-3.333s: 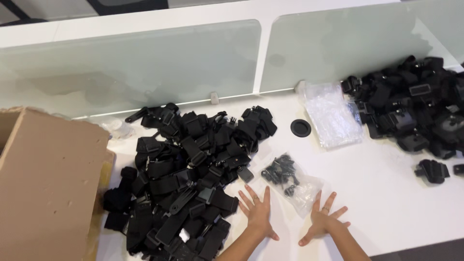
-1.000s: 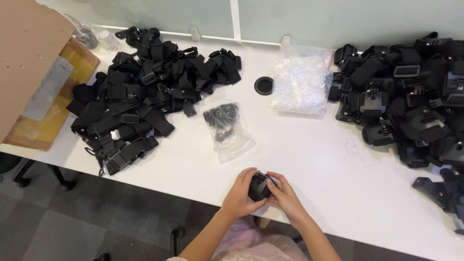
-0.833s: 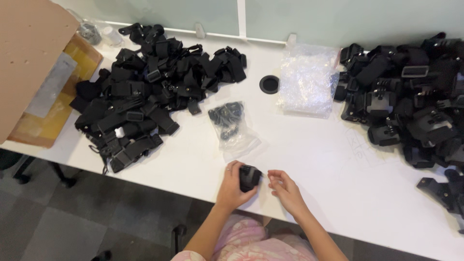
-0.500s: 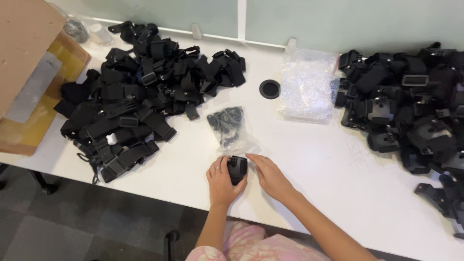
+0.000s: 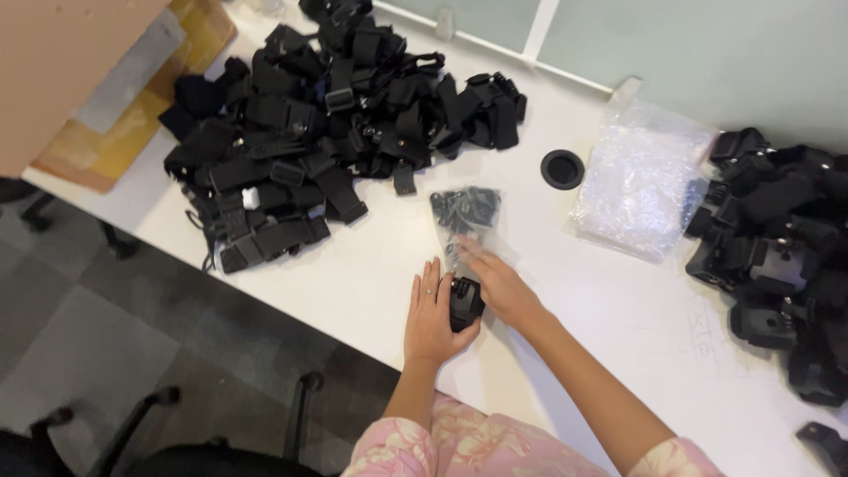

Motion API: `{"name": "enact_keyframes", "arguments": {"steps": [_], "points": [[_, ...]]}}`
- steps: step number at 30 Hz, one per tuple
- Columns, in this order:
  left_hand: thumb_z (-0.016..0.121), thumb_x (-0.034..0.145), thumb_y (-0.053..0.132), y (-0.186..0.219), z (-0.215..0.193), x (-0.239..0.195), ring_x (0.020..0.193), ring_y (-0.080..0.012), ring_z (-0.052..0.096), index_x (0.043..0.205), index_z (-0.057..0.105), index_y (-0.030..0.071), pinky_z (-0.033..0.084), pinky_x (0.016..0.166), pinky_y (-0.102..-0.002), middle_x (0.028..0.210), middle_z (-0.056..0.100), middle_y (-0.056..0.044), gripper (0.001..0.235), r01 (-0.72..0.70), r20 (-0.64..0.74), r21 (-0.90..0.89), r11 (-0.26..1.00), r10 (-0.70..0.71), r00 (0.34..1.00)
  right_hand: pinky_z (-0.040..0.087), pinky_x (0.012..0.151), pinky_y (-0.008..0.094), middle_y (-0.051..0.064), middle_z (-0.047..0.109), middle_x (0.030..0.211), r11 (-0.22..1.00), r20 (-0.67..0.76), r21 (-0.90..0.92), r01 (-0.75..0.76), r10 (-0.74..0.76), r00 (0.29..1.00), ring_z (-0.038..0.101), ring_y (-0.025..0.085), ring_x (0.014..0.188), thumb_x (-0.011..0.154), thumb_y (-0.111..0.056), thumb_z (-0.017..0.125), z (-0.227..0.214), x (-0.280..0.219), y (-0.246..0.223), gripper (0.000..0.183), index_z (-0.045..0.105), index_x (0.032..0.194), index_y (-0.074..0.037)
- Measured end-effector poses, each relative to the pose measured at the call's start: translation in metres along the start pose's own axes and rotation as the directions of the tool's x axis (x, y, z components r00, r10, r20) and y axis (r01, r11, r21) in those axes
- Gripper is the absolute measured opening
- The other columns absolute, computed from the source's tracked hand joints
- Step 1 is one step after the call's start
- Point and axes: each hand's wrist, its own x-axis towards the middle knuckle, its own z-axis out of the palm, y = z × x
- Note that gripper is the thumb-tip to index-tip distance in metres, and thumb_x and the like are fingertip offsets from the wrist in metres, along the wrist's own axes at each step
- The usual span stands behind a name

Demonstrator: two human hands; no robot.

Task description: The person places black strap mounts and screws into clear plastic bags, seals the bags, and puts them into a large cardboard box on a desk.

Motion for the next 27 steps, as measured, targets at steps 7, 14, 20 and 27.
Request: {"name": "enact_keyframes", "arguments": {"steps": [7, 14, 20, 27], "points": [[0.081, 0.067, 0.036, 0.002, -0.003, 0.003, 0.151, -0.0411, 0.030, 0.145, 0.047, 0.003, 0.021, 0.125, -0.053, 0.161, 0.033, -0.027, 0.091, 0.024, 0.021, 0.001, 1.000, -0.024, 0.999, 0.029, 0.115, 0.050, 0.036, 0.020, 0.160, 0.992, -0.072, -0.104, -0.068, 0.061, 0.996, 0.024, 0.052, 0.144, 0.075, 0.002, 0.073, 0.000, 0.043, -0.002, 0.090, 0.025, 0.151, 0.011], [0.081, 0.068, 0.038, 0.001, -0.001, 0.003, 0.152, -0.0402, 0.030, 0.145, 0.046, 0.003, 0.020, 0.125, -0.052, 0.161, 0.033, -0.025, 0.091, 0.030, 0.034, 0.019, 0.999, -0.031, 0.999, 0.042, 0.109, 0.046, 0.024, 0.048, 0.144, 0.931, -0.041, -0.305, -0.202, 0.199, 0.979, 0.046, 0.044, 0.133, 0.075, -0.008, 0.080, -0.007, 0.042, -0.003, 0.076, 0.048, 0.144, -0.003], [0.081, 0.068, 0.039, 0.001, 0.000, 0.003, 0.152, -0.0389, 0.029, 0.145, 0.046, 0.005, 0.020, 0.125, -0.051, 0.162, 0.032, -0.024, 0.091, 0.040, 0.050, 0.028, 0.999, -0.041, 0.998, 0.041, 0.112, 0.047, 0.021, 0.055, 0.140, 0.931, -0.103, -0.312, -0.191, 0.167, 0.981, 0.045, 0.045, 0.135, 0.082, -0.009, 0.075, 0.007, 0.023, 0.003, 0.046, 0.060, 0.124, 0.000], [0.081, 0.068, 0.038, 0.000, 0.000, 0.002, 0.152, -0.0385, 0.028, 0.146, 0.045, 0.005, 0.020, 0.125, -0.051, 0.162, 0.033, -0.024, 0.092, 0.035, 0.042, 0.026, 0.999, -0.036, 0.998, 0.040, 0.112, 0.047, 0.022, 0.053, 0.146, 0.948, -0.119, -0.303, -0.095, 0.061, 0.991, 0.039, 0.041, 0.143, 0.088, -0.006, 0.065, -0.001, 0.012, 0.006, 0.048, 0.058, 0.135, -0.002]]}}
